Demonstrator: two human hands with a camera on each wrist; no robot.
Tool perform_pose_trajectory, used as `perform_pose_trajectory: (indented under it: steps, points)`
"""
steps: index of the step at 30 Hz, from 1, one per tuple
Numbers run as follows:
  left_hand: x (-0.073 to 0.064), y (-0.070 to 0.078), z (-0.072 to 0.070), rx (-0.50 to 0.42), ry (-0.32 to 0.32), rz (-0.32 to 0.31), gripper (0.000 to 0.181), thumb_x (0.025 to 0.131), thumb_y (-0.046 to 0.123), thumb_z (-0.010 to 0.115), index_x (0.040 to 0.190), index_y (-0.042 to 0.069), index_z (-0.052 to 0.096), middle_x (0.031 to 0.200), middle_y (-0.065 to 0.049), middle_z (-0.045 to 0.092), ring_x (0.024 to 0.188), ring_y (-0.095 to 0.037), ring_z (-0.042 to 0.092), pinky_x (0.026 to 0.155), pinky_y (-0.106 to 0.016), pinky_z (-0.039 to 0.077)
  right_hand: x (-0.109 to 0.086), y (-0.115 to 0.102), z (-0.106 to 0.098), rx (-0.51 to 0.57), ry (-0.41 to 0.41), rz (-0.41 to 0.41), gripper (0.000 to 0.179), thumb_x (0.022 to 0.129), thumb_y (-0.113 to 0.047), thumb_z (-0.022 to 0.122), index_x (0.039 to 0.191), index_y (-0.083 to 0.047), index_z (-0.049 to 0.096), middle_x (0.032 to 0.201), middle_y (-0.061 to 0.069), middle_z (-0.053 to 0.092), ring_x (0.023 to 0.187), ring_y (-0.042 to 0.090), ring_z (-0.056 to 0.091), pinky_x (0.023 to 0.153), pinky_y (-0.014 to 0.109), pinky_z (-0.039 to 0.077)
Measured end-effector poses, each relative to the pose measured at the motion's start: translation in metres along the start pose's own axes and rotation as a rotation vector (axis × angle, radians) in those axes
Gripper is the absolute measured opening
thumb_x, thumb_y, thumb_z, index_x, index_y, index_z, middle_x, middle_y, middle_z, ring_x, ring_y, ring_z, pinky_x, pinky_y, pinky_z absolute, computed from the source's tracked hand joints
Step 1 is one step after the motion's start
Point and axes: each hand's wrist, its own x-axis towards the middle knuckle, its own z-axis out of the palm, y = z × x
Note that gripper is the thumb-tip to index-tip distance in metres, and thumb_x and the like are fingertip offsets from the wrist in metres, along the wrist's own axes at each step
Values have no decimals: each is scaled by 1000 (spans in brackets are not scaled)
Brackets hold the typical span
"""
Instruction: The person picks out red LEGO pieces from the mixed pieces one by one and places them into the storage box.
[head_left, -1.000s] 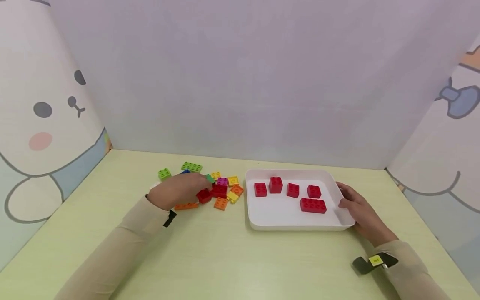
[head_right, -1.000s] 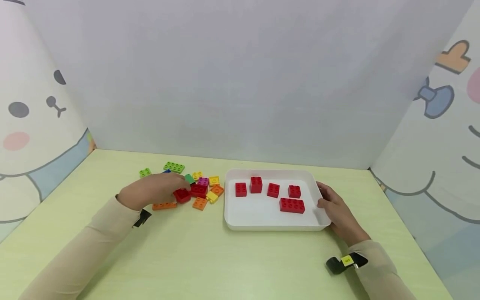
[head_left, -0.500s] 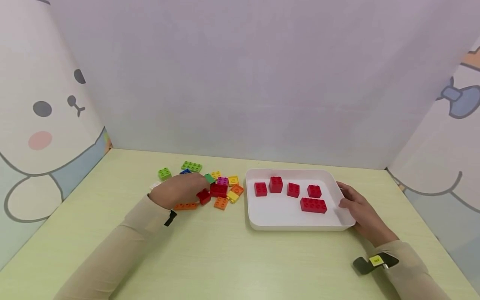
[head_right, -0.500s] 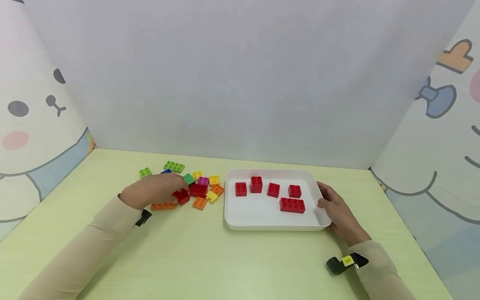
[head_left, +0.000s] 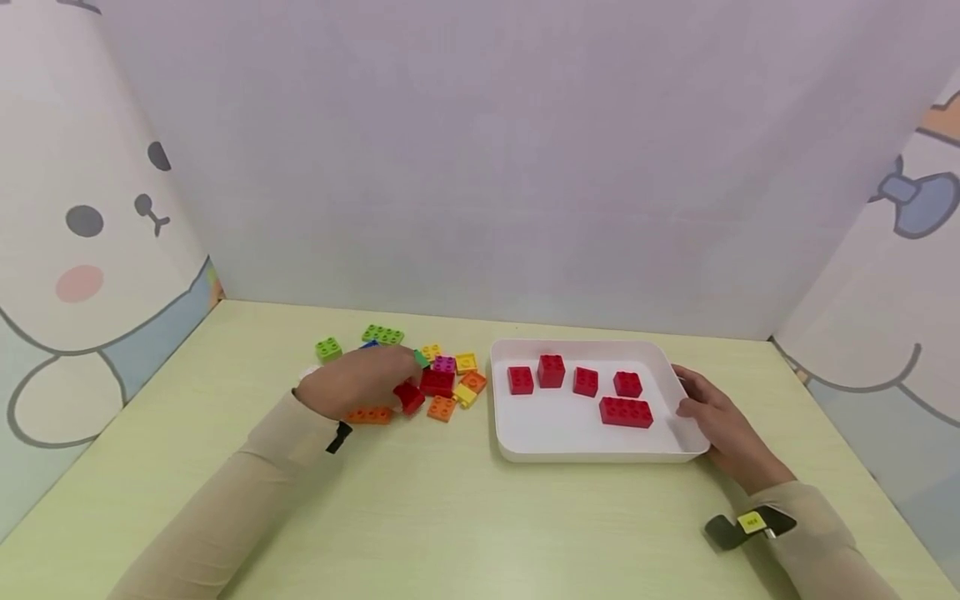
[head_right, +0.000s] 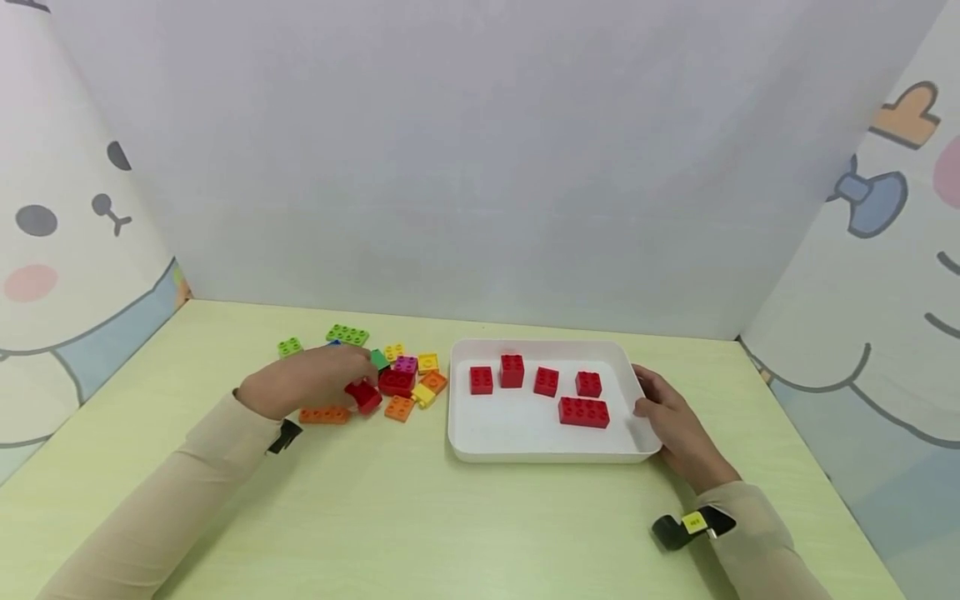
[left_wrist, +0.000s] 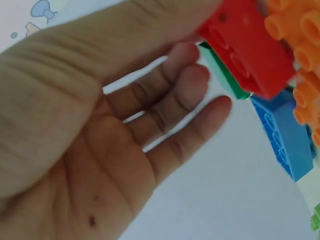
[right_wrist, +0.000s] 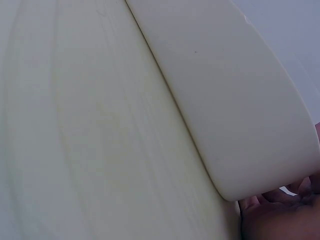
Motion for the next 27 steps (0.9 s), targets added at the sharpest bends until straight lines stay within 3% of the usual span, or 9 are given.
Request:
perform_pose_trajectory:
  steps: [6, 10, 14, 17, 22, 27]
  points:
    - [-7, 6, -16, 27, 68, 3, 22, 84, 19, 85, 102, 16, 74, 101, 3, 62, 88, -14, 57, 77, -29, 53, -2, 4, -1, 14, 2, 5, 71, 101, -2, 39, 164, -13, 6, 168, 20, 0, 144, 43, 17, 80, 14, 49]
    - [-6, 13, -26, -74, 124, 13, 27, 86, 23, 82, 108, 17, 68, 107, 3, 61, 89, -14, 57, 76, -28, 53, -2, 5, 0, 24, 6, 11, 71, 102, -3, 40, 164, -14, 7, 168, 19, 2, 144, 43, 19, 82, 16, 50]
    - [3, 23, -33, -180, 142, 59, 27, 88, 22, 79, 106, 17, 60, 98, 6, 62, 89, -14, 58, 73, -26, 54, -2, 7, 0, 21, 1, 8, 71, 102, -3, 40, 164, -14, 7, 168, 19, 3, 143, 42, 20, 84, 19, 51]
    - [11, 30, -38, -217, 128, 69, 30, 87, 19, 78, 110, 16, 59, 101, 5, 63, 94, -15, 59, 74, -27, 56, -2, 6, 0, 13, -4, -6, 70, 102, -3, 39, 164, -14, 8, 167, 20, 5, 143, 42, 22, 85, 19, 50]
    - [21, 42, -47, -200, 139, 69, 43, 87, 15, 77, 126, 12, 62, 116, -1, 62, 104, -20, 58, 78, -31, 57, -1, 4, 1, 16, 10, -30, 70, 100, -1, 40, 164, -12, 11, 167, 20, 8, 141, 42, 25, 83, 17, 48]
    - [32, 58, -57, -176, 170, 100, 47, 85, 14, 80, 128, 11, 64, 120, -3, 62, 107, -20, 57, 79, -30, 57, -1, 1, 2, 24, 16, -37, 71, 99, 0, 40, 163, -10, 12, 166, 21, 11, 140, 42, 26, 85, 18, 48]
